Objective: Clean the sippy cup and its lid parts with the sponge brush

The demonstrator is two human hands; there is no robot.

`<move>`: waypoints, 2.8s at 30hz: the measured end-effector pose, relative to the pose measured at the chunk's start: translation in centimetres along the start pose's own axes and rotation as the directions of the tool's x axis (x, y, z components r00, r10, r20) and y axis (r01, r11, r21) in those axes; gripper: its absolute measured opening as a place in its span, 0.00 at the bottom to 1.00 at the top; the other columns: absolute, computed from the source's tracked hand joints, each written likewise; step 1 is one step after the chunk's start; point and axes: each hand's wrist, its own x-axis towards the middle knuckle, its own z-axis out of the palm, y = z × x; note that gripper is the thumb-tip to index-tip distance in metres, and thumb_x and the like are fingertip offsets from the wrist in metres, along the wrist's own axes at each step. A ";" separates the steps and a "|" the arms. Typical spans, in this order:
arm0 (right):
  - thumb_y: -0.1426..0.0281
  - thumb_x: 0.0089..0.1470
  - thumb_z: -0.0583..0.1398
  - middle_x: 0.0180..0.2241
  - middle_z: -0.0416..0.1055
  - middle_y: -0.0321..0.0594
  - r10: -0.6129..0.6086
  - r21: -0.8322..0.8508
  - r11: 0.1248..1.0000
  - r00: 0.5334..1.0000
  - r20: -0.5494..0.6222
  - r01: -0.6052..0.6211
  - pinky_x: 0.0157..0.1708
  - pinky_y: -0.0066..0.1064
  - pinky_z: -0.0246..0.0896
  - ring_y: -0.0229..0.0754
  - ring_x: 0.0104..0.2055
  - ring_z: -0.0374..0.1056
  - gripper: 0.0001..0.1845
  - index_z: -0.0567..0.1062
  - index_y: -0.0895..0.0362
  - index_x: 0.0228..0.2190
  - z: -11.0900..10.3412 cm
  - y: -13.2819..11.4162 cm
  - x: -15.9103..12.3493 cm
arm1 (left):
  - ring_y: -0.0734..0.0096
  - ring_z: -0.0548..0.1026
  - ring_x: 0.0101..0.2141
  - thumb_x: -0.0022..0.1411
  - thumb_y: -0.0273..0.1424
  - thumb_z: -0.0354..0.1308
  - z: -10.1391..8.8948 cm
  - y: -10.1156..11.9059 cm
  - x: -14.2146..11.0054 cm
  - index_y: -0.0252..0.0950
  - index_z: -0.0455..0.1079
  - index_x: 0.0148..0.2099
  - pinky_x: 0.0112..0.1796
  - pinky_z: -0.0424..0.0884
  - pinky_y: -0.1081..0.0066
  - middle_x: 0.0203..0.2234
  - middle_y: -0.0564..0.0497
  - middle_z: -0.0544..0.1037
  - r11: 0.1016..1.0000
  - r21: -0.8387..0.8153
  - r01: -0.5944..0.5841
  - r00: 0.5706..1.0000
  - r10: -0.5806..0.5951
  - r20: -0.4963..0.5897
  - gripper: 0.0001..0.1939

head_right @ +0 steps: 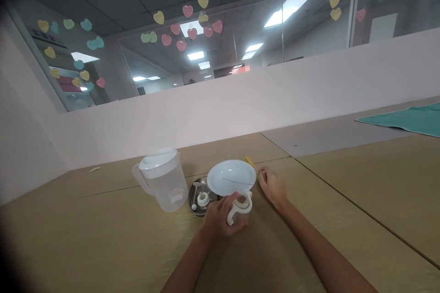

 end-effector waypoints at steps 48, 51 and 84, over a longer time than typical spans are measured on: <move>0.56 0.54 0.50 0.19 0.68 0.35 -0.289 0.020 0.956 0.929 0.232 0.293 0.24 0.24 0.48 0.34 0.23 0.61 0.22 0.68 0.57 0.17 1.9 -8.7 5.4 | 0.50 0.65 0.51 0.61 0.40 0.47 -0.1 -6.2 -1.6 0.30 0.74 0.36 0.48 0.61 0.56 0.36 0.38 0.76 0.560 0.432 0.707 0.676 -0.715 -0.179 0.20; 0.60 0.55 0.48 0.20 0.70 0.37 -0.305 -0.008 0.947 0.908 0.286 0.320 0.24 0.25 0.47 0.35 0.24 0.63 0.22 0.70 0.57 0.18 3.4 -9.2 6.0 | 0.50 0.67 0.48 0.60 0.38 0.48 0.0 -6.0 -1.7 0.30 0.74 0.32 0.47 0.62 0.54 0.33 0.38 0.75 0.588 0.336 0.735 0.669 -0.708 -0.224 0.18; 0.52 0.58 0.45 0.12 0.62 0.33 -0.448 0.394 0.836 0.890 0.087 0.382 0.21 0.26 0.49 0.33 0.17 0.59 0.32 0.66 0.56 0.12 -9.3 -16.9 2.4 | 0.68 0.72 0.38 0.64 0.32 0.47 -2.6 -1.9 1.3 0.37 0.72 0.39 0.41 0.67 0.68 0.35 0.49 0.77 0.825 -0.325 0.462 0.703 -0.565 -0.432 0.12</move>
